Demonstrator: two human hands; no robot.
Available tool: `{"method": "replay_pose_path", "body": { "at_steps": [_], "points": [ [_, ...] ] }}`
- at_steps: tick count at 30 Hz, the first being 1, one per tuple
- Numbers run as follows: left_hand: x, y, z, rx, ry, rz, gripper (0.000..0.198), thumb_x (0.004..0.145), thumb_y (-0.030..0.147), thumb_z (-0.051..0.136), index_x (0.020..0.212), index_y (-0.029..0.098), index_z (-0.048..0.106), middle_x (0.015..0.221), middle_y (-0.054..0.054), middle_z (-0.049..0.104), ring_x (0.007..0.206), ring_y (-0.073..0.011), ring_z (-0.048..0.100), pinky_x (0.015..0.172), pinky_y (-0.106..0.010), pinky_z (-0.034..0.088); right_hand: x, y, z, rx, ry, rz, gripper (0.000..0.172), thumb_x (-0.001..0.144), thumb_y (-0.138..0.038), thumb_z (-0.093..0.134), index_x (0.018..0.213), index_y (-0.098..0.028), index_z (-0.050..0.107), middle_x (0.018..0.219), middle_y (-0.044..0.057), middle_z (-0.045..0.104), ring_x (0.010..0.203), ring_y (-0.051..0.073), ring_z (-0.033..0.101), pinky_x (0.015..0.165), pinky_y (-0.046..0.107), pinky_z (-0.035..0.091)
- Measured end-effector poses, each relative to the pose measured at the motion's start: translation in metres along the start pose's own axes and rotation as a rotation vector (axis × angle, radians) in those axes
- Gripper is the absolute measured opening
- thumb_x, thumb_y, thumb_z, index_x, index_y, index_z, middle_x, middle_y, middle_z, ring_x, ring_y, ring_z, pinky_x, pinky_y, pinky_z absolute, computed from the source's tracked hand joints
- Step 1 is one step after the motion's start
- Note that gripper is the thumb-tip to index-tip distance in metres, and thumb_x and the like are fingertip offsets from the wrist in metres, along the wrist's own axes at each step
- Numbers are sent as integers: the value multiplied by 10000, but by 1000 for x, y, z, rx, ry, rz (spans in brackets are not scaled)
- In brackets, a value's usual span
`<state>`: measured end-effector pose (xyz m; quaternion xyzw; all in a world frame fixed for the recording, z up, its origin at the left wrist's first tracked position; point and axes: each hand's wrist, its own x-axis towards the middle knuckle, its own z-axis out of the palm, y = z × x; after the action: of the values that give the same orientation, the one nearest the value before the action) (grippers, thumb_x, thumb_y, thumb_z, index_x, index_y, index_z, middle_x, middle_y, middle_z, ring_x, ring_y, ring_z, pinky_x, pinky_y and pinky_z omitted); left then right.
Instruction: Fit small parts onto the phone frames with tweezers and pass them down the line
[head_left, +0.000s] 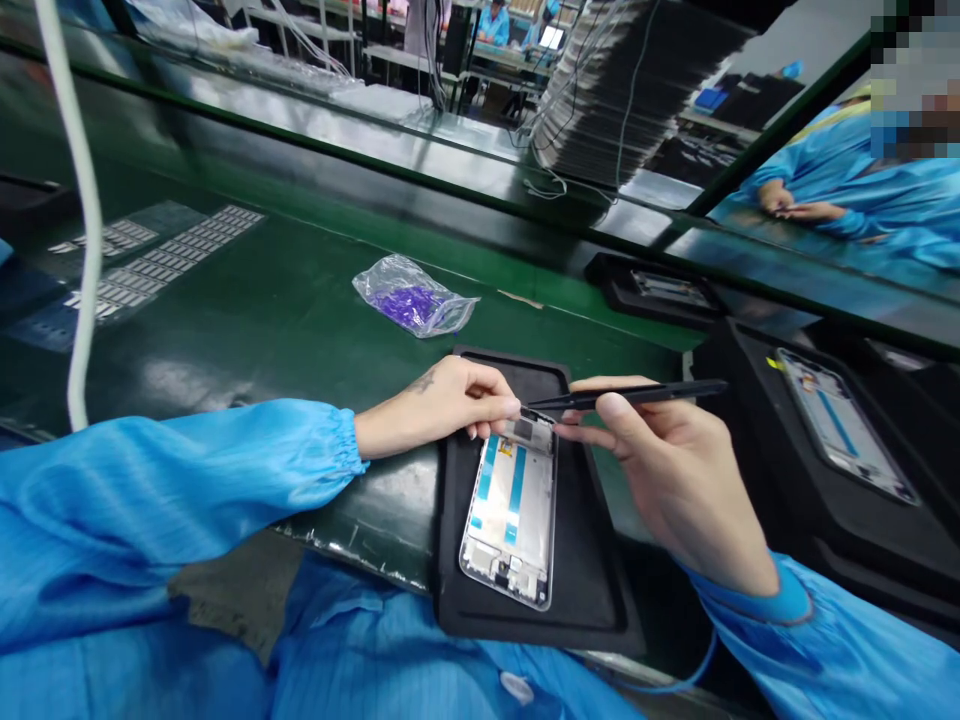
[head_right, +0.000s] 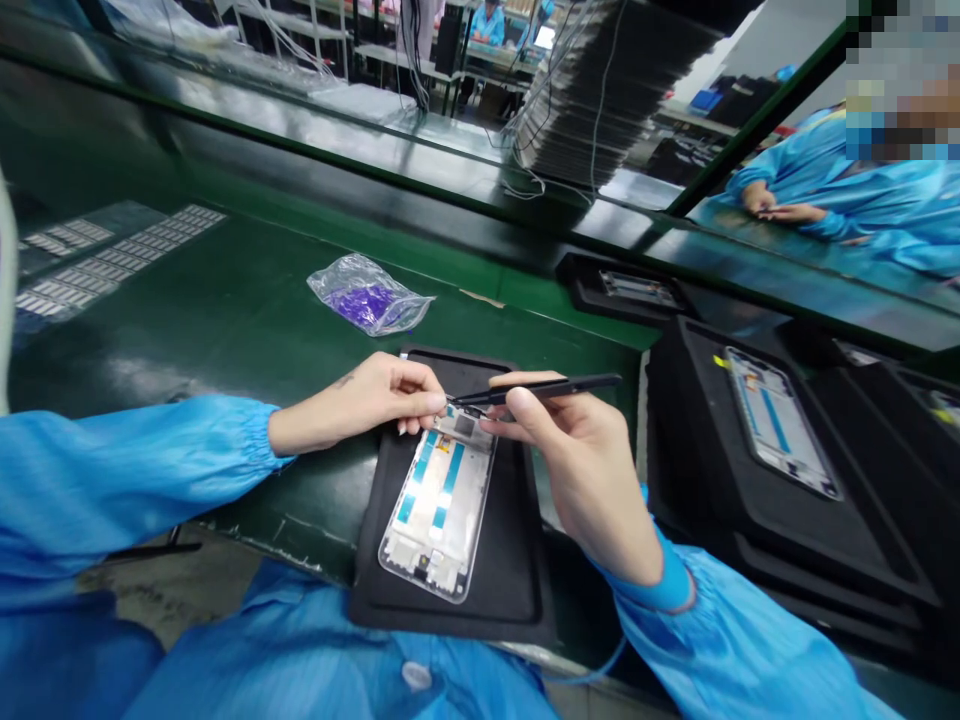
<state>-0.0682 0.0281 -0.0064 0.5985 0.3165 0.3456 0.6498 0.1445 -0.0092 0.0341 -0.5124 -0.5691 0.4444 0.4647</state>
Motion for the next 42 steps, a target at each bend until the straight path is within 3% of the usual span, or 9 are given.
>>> {"method": "replay_pose_path", "body": {
  "at_steps": [6, 10, 19, 38, 42],
  "points": [
    [-9, 11, 0, 499, 37, 119, 156, 932, 191, 563, 821, 152, 665, 685, 29, 632, 644, -106, 577, 621, -225, 401, 0, -2, 1, -47, -43, 6, 150, 827, -360, 766, 920, -245, 788, 914, 26, 730, 821, 188, 703, 721, 348, 667],
    [-13, 18, 1, 684, 19, 186, 165, 944, 137, 536, 828, 149, 652, 690, 41, 594, 656, -98, 540, 625, -231, 354, 1, -1, 1, -105, -67, 4, 139, 829, -361, 762, 907, -250, 795, 966, 23, 741, 863, 206, 714, 759, 348, 657],
    [-15, -2, 4, 1076, -70, 394, 202, 1030, 207, 402, 921, 153, 562, 877, -35, 632, 754, -160, 577, 673, -298, 384, 2, -4, 0, -398, -157, -158, 162, 863, -401, 721, 826, -257, 785, 920, 27, 764, 755, 199, 716, 688, 325, 623],
    [-17, 5, 9, 1206, -144, 316, 266, 1065, 212, 340, 1015, 120, 585, 957, -77, 655, 791, -205, 616, 691, -319, 435, 1, -10, 2, -505, -242, -184, 225, 903, -411, 667, 751, -290, 781, 946, 15, 767, 813, 229, 714, 706, 369, 592],
    [-17, 8, 6, 1285, -81, 372, 259, 1065, 213, 348, 1013, 129, 588, 950, -72, 640, 834, -213, 597, 717, -327, 446, 4, -4, -3, -510, -213, -234, 231, 908, -399, 662, 739, -280, 765, 916, 22, 760, 809, 229, 700, 723, 378, 569]
  ]
}}
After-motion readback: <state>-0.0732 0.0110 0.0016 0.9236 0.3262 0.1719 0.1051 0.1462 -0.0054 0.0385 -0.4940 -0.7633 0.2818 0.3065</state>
